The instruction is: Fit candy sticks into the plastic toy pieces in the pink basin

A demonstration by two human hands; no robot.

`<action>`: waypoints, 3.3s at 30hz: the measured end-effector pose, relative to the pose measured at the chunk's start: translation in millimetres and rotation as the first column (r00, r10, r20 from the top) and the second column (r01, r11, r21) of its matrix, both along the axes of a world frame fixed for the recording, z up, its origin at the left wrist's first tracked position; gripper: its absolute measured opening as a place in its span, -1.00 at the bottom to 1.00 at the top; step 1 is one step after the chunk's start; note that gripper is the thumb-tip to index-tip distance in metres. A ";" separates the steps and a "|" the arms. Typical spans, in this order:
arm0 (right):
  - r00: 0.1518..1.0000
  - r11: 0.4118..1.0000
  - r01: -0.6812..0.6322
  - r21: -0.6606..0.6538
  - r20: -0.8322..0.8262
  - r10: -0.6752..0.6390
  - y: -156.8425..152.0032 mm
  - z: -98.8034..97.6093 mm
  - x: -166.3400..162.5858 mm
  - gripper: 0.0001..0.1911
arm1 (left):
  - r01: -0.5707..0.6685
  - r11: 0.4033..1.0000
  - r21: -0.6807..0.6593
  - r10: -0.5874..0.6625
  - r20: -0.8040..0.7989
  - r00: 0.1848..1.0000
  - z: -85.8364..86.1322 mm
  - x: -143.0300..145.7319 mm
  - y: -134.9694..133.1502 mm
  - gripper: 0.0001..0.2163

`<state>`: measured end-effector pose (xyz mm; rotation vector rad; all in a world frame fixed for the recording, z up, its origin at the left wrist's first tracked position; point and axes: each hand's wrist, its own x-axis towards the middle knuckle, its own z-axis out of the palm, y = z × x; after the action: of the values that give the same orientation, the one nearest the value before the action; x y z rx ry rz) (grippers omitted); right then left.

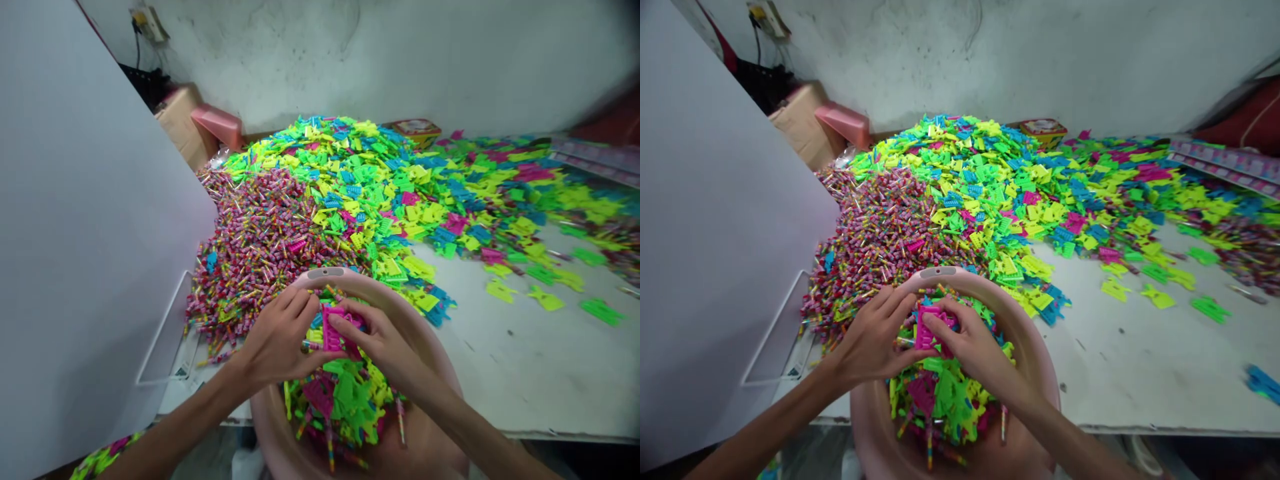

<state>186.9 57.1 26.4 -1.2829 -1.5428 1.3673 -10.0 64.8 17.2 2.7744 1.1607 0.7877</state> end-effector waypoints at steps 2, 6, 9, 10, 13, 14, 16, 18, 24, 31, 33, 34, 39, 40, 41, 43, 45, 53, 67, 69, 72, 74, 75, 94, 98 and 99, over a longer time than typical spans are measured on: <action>1.000 1.000 0.013 -0.018 0.004 -0.013 -1.1 -1.3 -2.2 -0.68 | 0.030 0.999 -0.044 -0.028 0.041 0.999 -1.9 -2.7 0.9 -0.56; 0.999 1.000 0.012 0.026 0.043 -0.013 0.9 -4.6 -3.9 -0.65 | 0.030 0.998 -0.051 -0.027 0.059 0.998 -7.2 -2.5 -2.8 -0.70; 0.999 0.999 0.023 0.023 0.025 -0.023 3.7 -9.4 -3.7 -0.67 | -0.045 0.998 -0.043 0.046 0.026 0.999 -13.4 1.0 -7.3 -0.73; 0.999 0.999 0.031 0.008 0.008 -0.031 4.1 -11.2 -4.0 -0.68 | -0.053 0.997 -0.048 0.054 0.014 0.998 -15.4 2.6 -8.7 -0.75; 0.999 0.999 0.050 -0.021 -0.015 -0.051 3.8 -14.1 -5.7 -0.66 | -0.055 0.995 -0.081 0.054 -0.018 0.998 -18.5 7.9 -12.0 -0.78; 0.999 0.999 0.050 -0.012 -0.002 -0.050 4.1 -13.5 -5.8 -0.66 | -0.064 0.993 -0.096 0.062 -0.023 0.998 -18.0 9.1 -12.4 -0.77; 0.998 0.999 0.012 0.047 0.066 -0.015 7.6 -9.6 -2.7 -0.67 | -0.061 0.989 -0.136 0.059 -0.014 0.998 -15.6 8.3 -10.3 -0.72; 0.986 0.985 -0.089 0.148 0.153 0.066 17.5 -5.3 8.4 -0.67 | -0.026 0.979 -0.204 0.032 0.023 0.999 -13.8 0.0 -1.5 -0.67; 0.808 0.913 0.141 0.383 0.489 -0.329 87.1 -37.9 86.6 -0.51 | -0.381 0.861 -0.336 0.402 -0.009 0.916 -43.8 -56.3 62.6 -0.73; 0.658 0.863 0.305 0.402 0.566 -0.496 136.1 -114.5 117.4 -0.50 | -0.619 0.656 -0.433 0.608 -0.184 0.772 -99.4 -54.8 97.9 -0.73; 0.679 0.860 0.312 0.403 0.539 -0.499 139.7 -120.2 113.0 -0.59 | -0.624 0.611 -0.487 0.626 -0.185 0.757 -103.6 -54.0 103.3 -0.72; 0.693 0.859 0.319 0.399 0.520 -0.499 141.2 -119.5 110.9 -0.64 | -0.613 0.597 -0.517 0.627 -0.176 0.759 -103.7 -55.6 106.2 -0.72; 0.799 0.857 0.381 0.348 0.342 -0.494 140.5 -86.9 100.1 -0.61 | -0.479 0.628 -0.613 0.620 0.021 0.785 -86.7 -65.6 112.9 -0.77; 0.831 0.866 0.382 0.324 0.290 -0.475 136.5 -76.2 96.1 -0.56 | -0.439 0.651 -0.619 0.614 0.090 0.784 -79.8 -64.3 110.5 -0.77; 0.864 0.880 0.373 0.294 0.235 -0.445 130.8 -64.9 90.9 -0.50 | -0.394 0.679 -0.620 0.602 0.162 0.782 -71.5 -61.1 106.1 -0.76; 0.923 0.917 0.327 0.228 0.129 -0.362 115.0 -41.4 76.8 -0.43 | -0.298 0.739 -0.604 0.557 0.300 0.774 -51.4 -49.1 91.4 -0.72; 0.957 0.947 0.269 0.176 0.057 -0.283 95.6 -19.1 59.9 -0.43 | -0.216 0.791 -0.572 0.501 0.403 0.766 -28.0 -31.6 70.3 -0.69; 0.998 0.995 0.050 0.088 -0.048 -0.045 36.0 30.0 23.0 -0.62 | 0.060 0.872 -0.486 0.349 0.703 0.619 39.7 20.0 1.8 -0.78; 0.994 0.996 -0.054 0.076 -0.087 0.061 9.0 48.8 13.3 -0.57 | 0.042 0.903 -0.428 0.279 0.656 0.701 50.0 15.2 -15.0 -0.83; 0.977 0.997 -0.072 -0.005 -0.201 0.070 10.1 47.7 14.2 -0.53 | 0.047 0.914 -0.403 0.257 0.664 0.702 48.3 14.4 -14.9 -0.83; 0.928 0.983 -0.126 -0.131 -0.367 0.070 11.6 48.4 14.7 -0.57 | 0.068 0.914 -0.400 0.250 0.687 0.683 44.9 14.4 -13.4 -0.83; 0.916 0.976 -0.149 -0.157 -0.394 0.077 12.2 49.3 14.7 -0.63 | 0.091 0.888 -0.452 0.292 0.705 0.646 42.4 15.1 -12.4 -0.85; 0.921 0.978 -0.148 -0.148 -0.381 0.082 12.5 49.3 14.8 -0.60 | 0.101 0.870 -0.482 0.323 0.712 0.624 41.4 15.4 -12.1 -0.85; 0.966 0.786 -0.149 0.600 0.257 -0.014 -1.4 45.4 9.3 -0.74 | -0.187 0.960 -0.210 0.276 0.585 0.763 39.5 16.4 -20.7 -0.86; 0.962 0.762 -0.206 0.614 0.268 0.044 0.5 38.7 12.7 -0.78 | -0.080 0.964 -0.253 0.218 0.585 0.781 37.7 9.2 -15.8 -0.88; 0.962 0.781 -0.210 0.587 0.266 0.059 1.3 37.2 13.5 -0.82 | -0.031 0.949 -0.313 0.219 0.587 0.779 37.5 6.9 -13.2 -0.90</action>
<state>200.4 58.5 63.6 -0.9454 -2.0549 0.6872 -3.1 51.6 54.7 1.9671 1.1966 1.2902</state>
